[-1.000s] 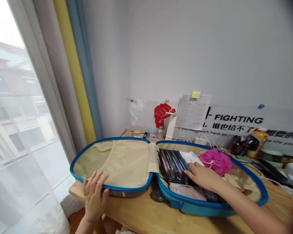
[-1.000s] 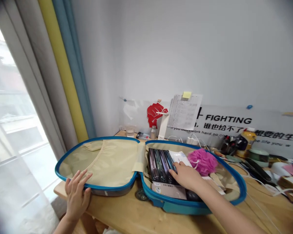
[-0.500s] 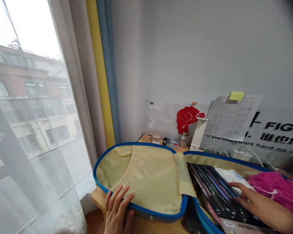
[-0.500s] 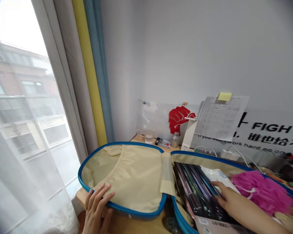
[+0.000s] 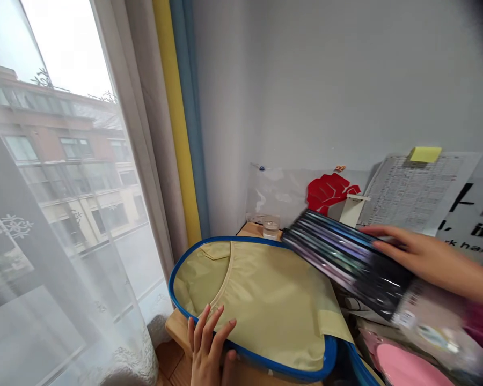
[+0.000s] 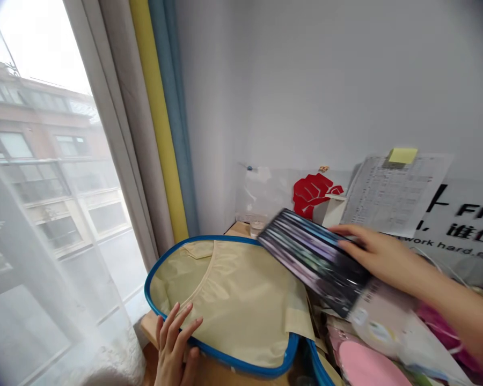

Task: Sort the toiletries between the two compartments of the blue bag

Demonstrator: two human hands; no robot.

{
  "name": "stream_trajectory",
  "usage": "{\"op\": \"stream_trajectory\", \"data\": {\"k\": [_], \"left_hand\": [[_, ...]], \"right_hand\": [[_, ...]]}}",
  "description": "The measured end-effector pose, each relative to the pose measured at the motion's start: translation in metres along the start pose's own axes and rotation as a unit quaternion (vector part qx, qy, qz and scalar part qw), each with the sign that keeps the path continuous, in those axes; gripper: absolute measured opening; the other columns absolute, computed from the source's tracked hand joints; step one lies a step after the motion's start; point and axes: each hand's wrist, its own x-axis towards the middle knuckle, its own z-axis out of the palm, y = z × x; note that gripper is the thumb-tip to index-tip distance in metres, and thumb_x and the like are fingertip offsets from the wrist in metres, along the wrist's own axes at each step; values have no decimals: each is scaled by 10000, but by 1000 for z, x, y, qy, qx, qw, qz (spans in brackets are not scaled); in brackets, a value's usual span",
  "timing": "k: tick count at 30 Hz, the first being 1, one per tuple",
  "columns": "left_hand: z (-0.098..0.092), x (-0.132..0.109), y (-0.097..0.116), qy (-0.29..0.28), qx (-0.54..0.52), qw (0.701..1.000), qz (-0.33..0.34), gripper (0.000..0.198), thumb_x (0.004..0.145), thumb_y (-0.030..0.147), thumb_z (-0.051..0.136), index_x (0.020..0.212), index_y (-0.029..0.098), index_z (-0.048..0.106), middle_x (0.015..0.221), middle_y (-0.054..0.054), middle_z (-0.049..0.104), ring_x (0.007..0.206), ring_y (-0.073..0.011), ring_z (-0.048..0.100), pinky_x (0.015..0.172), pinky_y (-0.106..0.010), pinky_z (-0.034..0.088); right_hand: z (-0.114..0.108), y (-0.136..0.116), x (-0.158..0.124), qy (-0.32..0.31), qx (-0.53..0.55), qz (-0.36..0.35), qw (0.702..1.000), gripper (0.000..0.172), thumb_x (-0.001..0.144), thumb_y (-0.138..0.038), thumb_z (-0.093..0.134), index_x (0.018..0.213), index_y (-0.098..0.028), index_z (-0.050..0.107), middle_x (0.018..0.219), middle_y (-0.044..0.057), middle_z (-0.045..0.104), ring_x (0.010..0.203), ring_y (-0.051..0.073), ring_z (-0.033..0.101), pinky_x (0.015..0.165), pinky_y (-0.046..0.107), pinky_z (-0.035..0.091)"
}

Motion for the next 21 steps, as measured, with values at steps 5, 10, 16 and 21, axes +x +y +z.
{"op": "stream_trajectory", "data": {"k": [5, 10, 16, 21], "left_hand": [[6, 5, 18, 1, 14, 998, -57, 383, 980, 361, 368, 1277, 269, 592, 1397, -103, 556, 1493, -265, 257, 1229, -537, 101], [12, 8, 24, 30, 28, 997, -72, 439, 1000, 384, 298, 1336, 242, 541, 1435, -129, 510, 1490, -279, 266, 1220, -549, 131], [11, 10, 24, 35, 38, 996, -72, 444, 1013, 362, 268, 1338, 228, 538, 1472, -123, 487, 1488, -257, 278, 1214, -523, 158], [9, 10, 23, 31, 36, 997, -66, 447, 1019, 368, 256, 1317, 220, 555, 1480, -123, 485, 1474, -259, 304, 1213, -523, 164]], "right_hand": [[91, -94, 65, -176, 64, -98, 977, 305, 952, -328, 463, 1129, -234, 693, 1126, 35, 733, 999, 170, 686, 905, 346, 540], [180, -135, 70, -257, 78, -170, 948, 278, 950, -368, 576, 1134, -172, 648, 1195, 74, 662, 1110, 190, 622, 990, 444, 501], [218, -141, 63, -282, 36, -192, 939, 316, 946, -391, 580, 1172, -174, 622, 1216, 78, 632, 1088, 195, 616, 952, 440, 520], [216, -143, 55, -286, -8, -227, 931, 352, 944, -393, 580, 1226, -184, 608, 1343, 96, 574, 1222, 236, 554, 1053, 514, 444]]}}
